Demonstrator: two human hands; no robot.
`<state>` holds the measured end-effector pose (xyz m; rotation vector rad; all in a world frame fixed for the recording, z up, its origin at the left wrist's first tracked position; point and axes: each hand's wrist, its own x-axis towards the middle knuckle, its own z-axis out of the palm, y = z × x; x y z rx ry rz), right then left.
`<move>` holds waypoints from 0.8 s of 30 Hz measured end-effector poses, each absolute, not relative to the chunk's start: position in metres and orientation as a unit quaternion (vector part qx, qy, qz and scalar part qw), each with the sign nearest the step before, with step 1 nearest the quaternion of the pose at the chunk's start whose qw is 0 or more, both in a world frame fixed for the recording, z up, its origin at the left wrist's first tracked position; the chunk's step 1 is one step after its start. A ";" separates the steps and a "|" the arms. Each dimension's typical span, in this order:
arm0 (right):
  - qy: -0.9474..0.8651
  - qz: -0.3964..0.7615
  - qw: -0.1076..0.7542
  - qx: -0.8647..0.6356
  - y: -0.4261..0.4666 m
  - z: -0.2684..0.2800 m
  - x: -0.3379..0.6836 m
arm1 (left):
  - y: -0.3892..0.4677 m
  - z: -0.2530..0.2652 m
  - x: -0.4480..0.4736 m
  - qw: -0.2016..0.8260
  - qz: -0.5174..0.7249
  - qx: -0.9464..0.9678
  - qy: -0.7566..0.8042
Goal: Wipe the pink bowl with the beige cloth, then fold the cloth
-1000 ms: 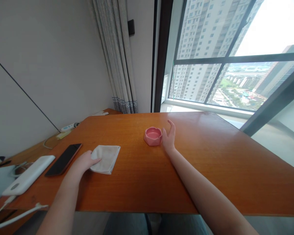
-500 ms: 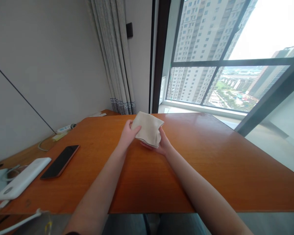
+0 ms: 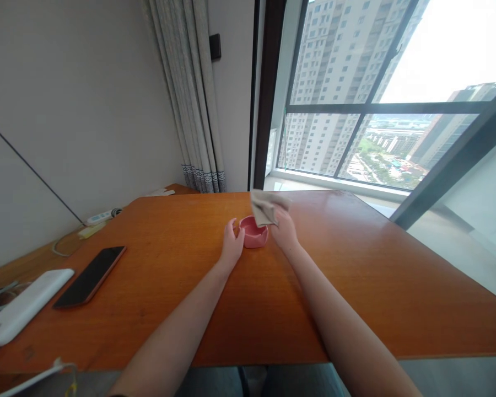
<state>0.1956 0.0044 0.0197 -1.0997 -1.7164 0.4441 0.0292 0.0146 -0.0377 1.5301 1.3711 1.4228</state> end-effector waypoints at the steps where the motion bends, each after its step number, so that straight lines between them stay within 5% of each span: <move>1: -0.771 0.137 0.413 -0.465 0.002 0.019 0.193 | 0.015 -0.043 0.029 0.309 0.523 0.593 0.528; 4: -0.852 0.081 0.203 -0.475 -0.006 0.018 0.179 | 0.016 -0.050 0.027 0.298 0.484 0.627 0.533; 7: -0.843 0.059 0.151 -0.512 -0.011 0.013 0.171 | 0.015 -0.047 0.027 0.308 0.471 0.636 0.528; 12: -0.835 0.023 0.187 -0.517 -0.004 -0.002 0.172 | 0.009 -0.040 0.033 0.426 0.550 0.529 0.486; 18: -0.777 0.000 0.322 -0.541 -0.007 -0.006 0.153 | -0.013 -0.024 0.055 0.683 0.550 0.350 0.329; 24: -0.757 0.015 0.371 -0.538 -0.016 -0.012 0.131 | -0.020 -0.011 0.056 0.601 0.645 0.375 0.288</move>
